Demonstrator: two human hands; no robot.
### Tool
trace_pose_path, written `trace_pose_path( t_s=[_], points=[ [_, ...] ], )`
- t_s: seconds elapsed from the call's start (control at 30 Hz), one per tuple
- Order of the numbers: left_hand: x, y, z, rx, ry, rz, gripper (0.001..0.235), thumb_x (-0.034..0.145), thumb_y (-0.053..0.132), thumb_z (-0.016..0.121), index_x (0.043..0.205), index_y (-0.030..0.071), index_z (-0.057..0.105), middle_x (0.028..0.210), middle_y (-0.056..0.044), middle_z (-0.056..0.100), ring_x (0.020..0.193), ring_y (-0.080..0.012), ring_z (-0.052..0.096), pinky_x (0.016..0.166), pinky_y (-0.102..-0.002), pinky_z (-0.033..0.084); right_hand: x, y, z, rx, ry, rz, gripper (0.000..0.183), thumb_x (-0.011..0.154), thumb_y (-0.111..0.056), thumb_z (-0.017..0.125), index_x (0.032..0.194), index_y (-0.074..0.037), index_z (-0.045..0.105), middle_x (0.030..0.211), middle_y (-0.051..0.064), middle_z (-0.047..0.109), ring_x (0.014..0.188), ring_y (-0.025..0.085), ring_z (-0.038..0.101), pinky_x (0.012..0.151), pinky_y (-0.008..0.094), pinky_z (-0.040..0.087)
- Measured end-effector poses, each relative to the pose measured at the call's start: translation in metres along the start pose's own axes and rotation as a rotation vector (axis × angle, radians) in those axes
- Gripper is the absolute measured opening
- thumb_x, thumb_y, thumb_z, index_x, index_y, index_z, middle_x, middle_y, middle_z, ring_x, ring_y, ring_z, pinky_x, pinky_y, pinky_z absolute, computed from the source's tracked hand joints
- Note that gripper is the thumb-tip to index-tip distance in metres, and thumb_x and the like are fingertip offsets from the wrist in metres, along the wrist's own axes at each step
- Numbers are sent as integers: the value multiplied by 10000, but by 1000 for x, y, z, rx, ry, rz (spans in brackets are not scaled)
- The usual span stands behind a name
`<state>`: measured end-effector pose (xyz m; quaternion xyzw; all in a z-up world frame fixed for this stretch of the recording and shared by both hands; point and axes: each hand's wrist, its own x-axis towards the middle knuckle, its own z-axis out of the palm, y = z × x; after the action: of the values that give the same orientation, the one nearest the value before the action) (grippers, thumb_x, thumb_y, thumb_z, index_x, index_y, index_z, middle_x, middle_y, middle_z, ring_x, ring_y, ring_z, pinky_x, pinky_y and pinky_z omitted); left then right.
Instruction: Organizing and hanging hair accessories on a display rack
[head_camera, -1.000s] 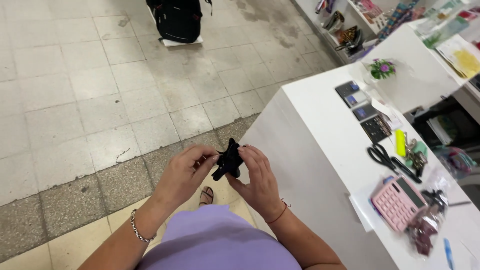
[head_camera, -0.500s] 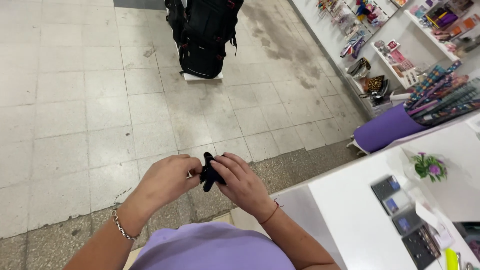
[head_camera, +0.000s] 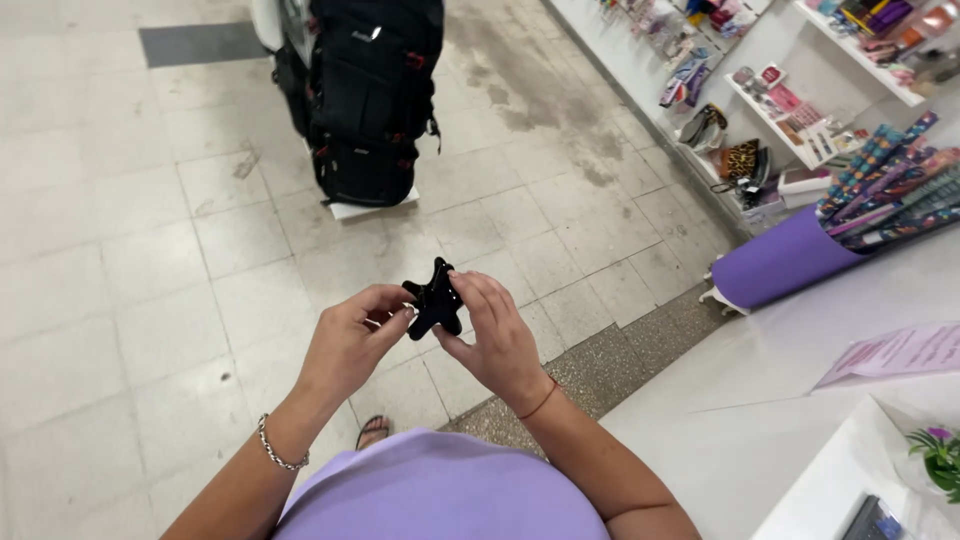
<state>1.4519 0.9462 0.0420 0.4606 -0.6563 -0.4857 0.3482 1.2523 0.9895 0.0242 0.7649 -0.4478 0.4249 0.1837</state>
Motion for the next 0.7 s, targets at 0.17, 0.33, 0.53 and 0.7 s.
trace_pose_path(
  t_s=[0.17,0.33,0.53,0.7],
  points=[
    [144,22,16,131,-278,31,201,863,235,764,1050,164,788,929,-68,820,890,-223,773,776,-371,624,33,93,17,-142,12,78,725,754,-103,877,1395,40,570,1266,188,656,1134,379,677,1017,499,572],
    [269,61,78,251,-596,51,180,880,247,718,1031,172,780,992,-64,823,921,-246,776,804,-409,618,35,192,11,-248,-14,235,724,752,-91,874,1397,25,568,1255,178,659,1145,373,677,1018,503,566],
    [427,77,196,325,-809,21,250,950,300,629,995,89,755,844,-86,759,719,-190,714,688,-348,595,27,360,7,-323,-79,240,674,819,-111,832,1407,49,543,1294,202,630,1174,371,660,1044,500,548],
    [550,111,272,294,-856,51,236,974,209,586,1054,27,715,979,-165,736,795,-265,755,729,-379,618,53,499,-4,-291,-119,256,689,811,-72,828,1429,20,537,1316,187,631,1199,370,648,1067,506,521]
  ],
)
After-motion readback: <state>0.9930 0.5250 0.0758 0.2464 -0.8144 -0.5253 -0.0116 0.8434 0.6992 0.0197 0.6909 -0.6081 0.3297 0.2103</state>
